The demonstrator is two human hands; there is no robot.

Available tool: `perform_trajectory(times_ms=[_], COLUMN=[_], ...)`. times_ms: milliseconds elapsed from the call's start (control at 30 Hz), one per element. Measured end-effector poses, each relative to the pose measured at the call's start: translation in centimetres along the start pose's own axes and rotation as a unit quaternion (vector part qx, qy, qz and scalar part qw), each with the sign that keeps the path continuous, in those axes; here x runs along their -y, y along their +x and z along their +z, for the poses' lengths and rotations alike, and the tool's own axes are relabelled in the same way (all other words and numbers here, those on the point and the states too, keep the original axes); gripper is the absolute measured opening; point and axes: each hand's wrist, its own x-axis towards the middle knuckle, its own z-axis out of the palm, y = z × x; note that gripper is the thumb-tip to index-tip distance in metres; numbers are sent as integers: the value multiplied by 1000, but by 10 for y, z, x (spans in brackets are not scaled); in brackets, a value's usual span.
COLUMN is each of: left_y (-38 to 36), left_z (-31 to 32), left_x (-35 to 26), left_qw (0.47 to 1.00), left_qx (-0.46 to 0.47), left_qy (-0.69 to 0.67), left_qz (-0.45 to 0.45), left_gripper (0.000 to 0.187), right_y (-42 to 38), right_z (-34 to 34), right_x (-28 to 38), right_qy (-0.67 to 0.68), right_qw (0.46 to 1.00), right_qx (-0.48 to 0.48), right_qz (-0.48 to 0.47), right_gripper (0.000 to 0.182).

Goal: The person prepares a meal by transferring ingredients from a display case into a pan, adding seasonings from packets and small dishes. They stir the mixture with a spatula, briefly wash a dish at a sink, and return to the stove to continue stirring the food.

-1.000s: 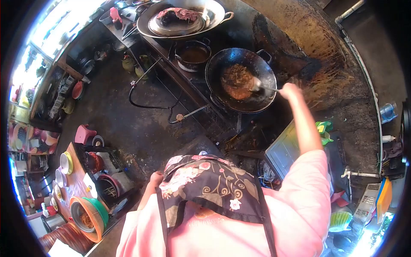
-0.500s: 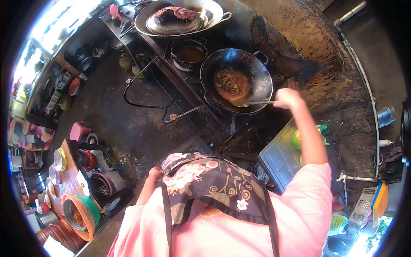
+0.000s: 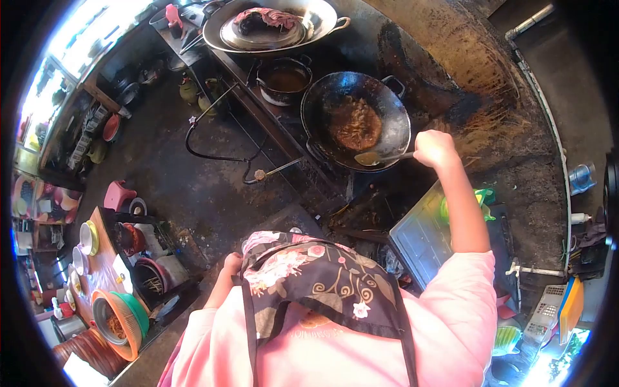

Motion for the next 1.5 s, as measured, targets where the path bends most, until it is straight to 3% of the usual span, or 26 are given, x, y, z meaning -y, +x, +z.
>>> perform_trajectory(times_ms=[100, 167, 200, 367, 433, 467, 500, 633, 700, 767, 900, 967, 1000, 1100, 1233, 1333, 1433, 1500], left_y=[-8, 12, 8, 2, -2, -4, -5, 1, 5, 3, 4, 12, 20, 22, 32, 29, 25, 21], left_z=[1, 16, 4, -1, -10, -14, -15, -10, -6, -13, -24, -29, -26, -27, -27, -30, -29, -27], left_x=[10, 40, 24, 5, -8, -14, -17, -10, -4, -1, 2, 3, 8, -9, -44, -66, -68, -62], left_qw=[999, 997, 993, 999, 998, 997, 996, 998, 997, 998, 998, 997, 997, 998, 1000, 1000, 999, 1000], left_qx=[49, 71, 107, 14, 9, 11, 12, 1, -1, 16, 35, 42, 41, 18, 1, 0, -5, -11], left_qy=[-2, 15, 42, -13, -29, -37, -45, -43, -61, -53, 40, 55, 60, 59, 6, 16, 36, 25], left_qz=[5, 22, 0, -49, -63, -71, -78, -37, -43, -37, -27, -26, -27, -26, 2, 22, 25, 9], left_gripper=[39, 40, 40, 41, 42, 42, 43, 43, 43, 43, 43, 43, 43, 40, 21, 20, 24, 20], right_y=[21, 43, 58, 85, 109, 98, 88, 52, 21, -13, -88, -122, -134, -124, -38, 17, 27, -5], right_z=[36, 71, 91, 116, 150, 144, 137, 175, 191, 205, 170, 120, 94, 92, 151, 179, 181, 139], right_x=[23, 44, 48, 31, 1, -4, -2, -13, -17, -31, -57, -55, -46, -25, 27, 63, 62, 56], right_qy=[-12, 82, 106, 247, 373, 584, 632, 619, 662, 644, 434, 407, 374, 308, 312, 355, 450, 373], right_qw=[999, 995, 992, 958, 917, 795, 749, 735, 686, 725, 885, 894, 906, 931, 922, 895, 865, 906], right_qx=[-20, -57, -68, -98, -75, 16, 44, 121, 139, 63, -126, -85, -114, -104, -177, -248, -208, -143], right_qz=[-26, -10, 13, 105, 120, 163, 195, 249, 269, 235, 113, 168, 164, 167, 149, 105, 81, 138], right_gripper=[19, 21, 21, 25, 27, 27, 26, 30, 31, 27, 20, 22, 21, 20, 12, 12, 11, 10])
